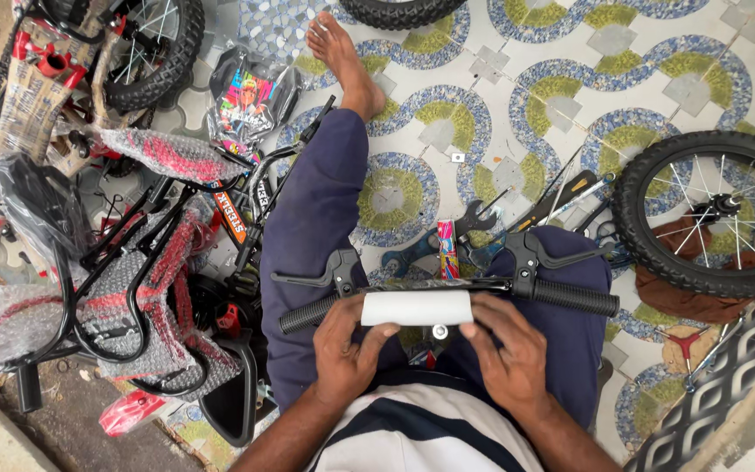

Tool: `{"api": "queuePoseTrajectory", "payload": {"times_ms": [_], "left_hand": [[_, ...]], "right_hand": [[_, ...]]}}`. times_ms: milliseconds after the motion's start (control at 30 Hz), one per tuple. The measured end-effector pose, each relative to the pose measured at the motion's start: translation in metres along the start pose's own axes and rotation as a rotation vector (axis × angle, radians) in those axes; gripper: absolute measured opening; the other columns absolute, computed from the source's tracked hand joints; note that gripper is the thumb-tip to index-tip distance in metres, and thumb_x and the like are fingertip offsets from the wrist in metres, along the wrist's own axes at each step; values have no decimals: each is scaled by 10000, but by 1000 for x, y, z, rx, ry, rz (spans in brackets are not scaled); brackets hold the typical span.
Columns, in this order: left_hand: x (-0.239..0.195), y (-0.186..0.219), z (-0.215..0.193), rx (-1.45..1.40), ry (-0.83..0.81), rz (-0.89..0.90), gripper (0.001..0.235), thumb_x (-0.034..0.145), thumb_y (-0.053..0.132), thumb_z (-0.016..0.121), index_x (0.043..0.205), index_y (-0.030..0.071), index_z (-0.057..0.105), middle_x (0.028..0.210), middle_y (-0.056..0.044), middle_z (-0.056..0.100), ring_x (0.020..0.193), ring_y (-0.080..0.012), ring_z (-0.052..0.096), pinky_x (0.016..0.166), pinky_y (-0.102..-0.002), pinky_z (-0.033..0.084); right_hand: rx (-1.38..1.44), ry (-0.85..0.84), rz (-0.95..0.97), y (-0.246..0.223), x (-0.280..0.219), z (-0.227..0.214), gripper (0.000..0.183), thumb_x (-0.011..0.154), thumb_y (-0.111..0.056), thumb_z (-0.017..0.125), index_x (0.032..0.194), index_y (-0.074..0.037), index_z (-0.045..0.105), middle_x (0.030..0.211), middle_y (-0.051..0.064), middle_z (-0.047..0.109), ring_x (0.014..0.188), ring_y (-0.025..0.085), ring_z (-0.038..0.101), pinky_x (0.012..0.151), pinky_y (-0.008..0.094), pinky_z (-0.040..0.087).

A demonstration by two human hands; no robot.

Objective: The person assembles a small bicycle on a tiled floor by connecting the handlebars to the stem using a screwdriver and pliers, then attaching foam padding and a decorative cover to the handlebars.

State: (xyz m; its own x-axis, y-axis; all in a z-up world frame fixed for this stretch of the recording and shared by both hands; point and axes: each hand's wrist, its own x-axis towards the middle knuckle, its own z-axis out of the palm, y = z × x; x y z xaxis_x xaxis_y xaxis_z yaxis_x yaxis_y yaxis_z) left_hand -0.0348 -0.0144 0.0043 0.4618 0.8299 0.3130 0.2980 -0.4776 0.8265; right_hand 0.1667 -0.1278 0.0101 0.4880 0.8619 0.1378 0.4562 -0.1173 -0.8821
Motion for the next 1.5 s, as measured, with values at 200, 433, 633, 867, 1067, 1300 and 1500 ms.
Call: {"api": "queuePoseTrajectory", "payload": {"times_ms": [200,433,633,867,1067,1300,1500], "left_hand": [[10,1,8,136,-68,-145,350,977,253,725,1192,-17,670,1006,-198,742,812,-318,752,684,-360,586],[34,9,-4,256,-229,-366,333,906,321,742,1084,42,776,636,-155,687,488,-291,663,474,-399,488],[32,6,-10,114,-314,-441,358,888,348,738,1043,28,776,520,-111,625,405,-234,595,437,-373,447],[27,1,-6,273,-318,-420,349,869,394,784,986,65,797,584,-109,667,458,-245,621,453,-396,461],[44,9,-12,565,-332,-285,411,787,436,841,974,82,748,819,-84,722,717,-280,672,615,-409,514],[63,-7,-3,411,-605,254,641,844,329,784,1350,-13,591,1187,-171,651,1070,-350,627,942,-449,480],[66,-11,8,343,-770,177,518,857,280,753,1268,24,569,1157,-212,651,1006,-388,644,884,-490,485]], "right_hand": [[-91,-37,113,6,8,5,221,933,-172,723,1081,-9,732,1020,142,751,924,266,753,787,370,583],[-92,-79,197,6,11,2,286,945,-256,689,1096,-17,728,988,148,781,883,276,783,761,357,588],[-212,-287,429,0,23,-3,327,929,-350,667,1103,-90,762,795,123,777,693,262,775,640,374,576],[-297,-168,204,-5,26,0,258,935,-316,683,1029,-88,761,819,88,783,715,300,746,611,398,559],[-504,1,-3,-10,35,-4,338,827,-334,795,1030,-71,735,974,97,730,891,277,711,753,392,568],[-436,-249,-176,-4,48,-17,332,847,-256,764,1125,-78,729,1080,67,756,1039,251,676,900,427,461],[-266,-383,-185,7,57,-25,334,846,-194,743,1159,-81,719,1161,88,746,1092,258,671,942,432,446]]}}
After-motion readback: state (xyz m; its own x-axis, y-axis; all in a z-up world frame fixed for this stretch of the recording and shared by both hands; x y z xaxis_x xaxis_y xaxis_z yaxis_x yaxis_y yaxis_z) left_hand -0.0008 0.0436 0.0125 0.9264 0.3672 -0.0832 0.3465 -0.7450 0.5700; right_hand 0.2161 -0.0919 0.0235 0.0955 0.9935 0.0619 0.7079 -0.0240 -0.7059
